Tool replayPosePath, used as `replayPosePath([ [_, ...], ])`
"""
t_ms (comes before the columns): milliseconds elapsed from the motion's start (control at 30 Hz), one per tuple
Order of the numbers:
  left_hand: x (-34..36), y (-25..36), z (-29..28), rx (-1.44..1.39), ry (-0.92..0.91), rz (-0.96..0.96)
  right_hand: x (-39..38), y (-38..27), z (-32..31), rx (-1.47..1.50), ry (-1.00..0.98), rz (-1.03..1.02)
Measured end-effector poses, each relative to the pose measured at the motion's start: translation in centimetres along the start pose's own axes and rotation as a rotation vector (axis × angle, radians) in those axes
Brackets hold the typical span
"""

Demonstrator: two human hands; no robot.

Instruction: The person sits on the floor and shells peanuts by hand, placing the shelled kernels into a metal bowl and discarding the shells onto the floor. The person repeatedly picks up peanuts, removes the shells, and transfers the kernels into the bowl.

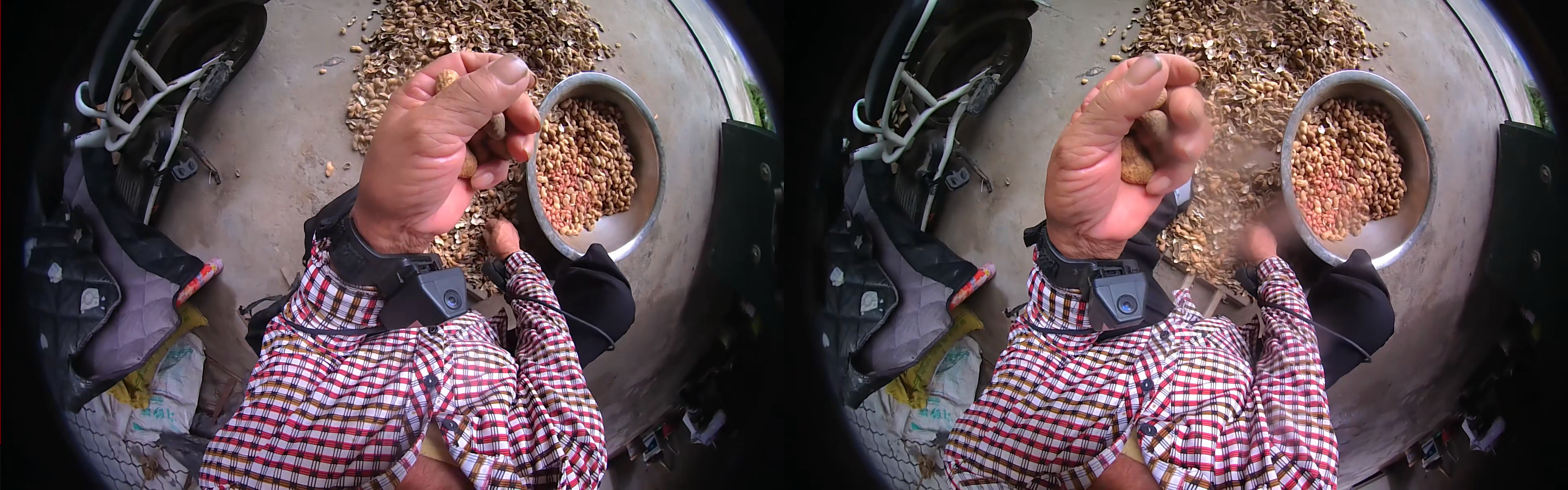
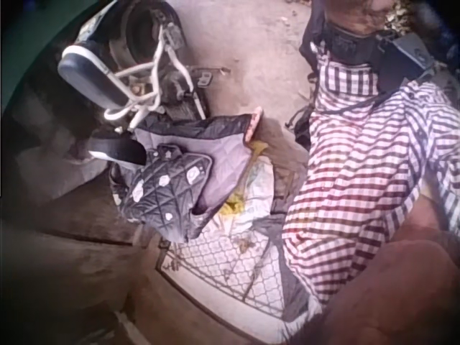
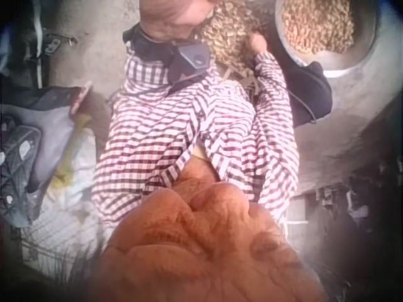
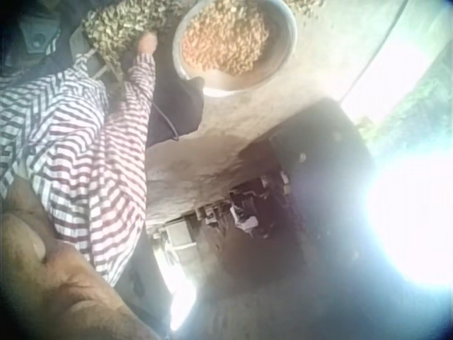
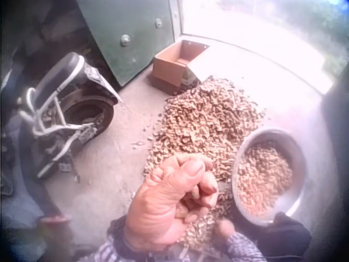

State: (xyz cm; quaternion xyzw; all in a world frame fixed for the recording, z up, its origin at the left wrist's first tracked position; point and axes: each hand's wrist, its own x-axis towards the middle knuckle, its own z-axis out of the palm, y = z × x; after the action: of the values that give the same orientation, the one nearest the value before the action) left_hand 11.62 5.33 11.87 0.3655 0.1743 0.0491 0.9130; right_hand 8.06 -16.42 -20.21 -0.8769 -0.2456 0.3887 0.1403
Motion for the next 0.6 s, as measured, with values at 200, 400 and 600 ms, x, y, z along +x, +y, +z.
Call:
replayPosePath([
  [200, -0.5, -0.3, 0.0, 0.023, -0.009, -0.002, 0.1, 1.0, 0.3, 0.154, 0.105, 0.095],
  [400, -0.2, -0.8, 0.4, 0.041, 0.023, -0.047, 6.3, 4.8, 5.4, 0.484, 0.258, -0.016],
  [600, -0.1, -1.2, 1.0, 0.030, 0.034, -0.069, 8.6, 12.0, 10.1, 0.382, 0.330, -0.196],
])
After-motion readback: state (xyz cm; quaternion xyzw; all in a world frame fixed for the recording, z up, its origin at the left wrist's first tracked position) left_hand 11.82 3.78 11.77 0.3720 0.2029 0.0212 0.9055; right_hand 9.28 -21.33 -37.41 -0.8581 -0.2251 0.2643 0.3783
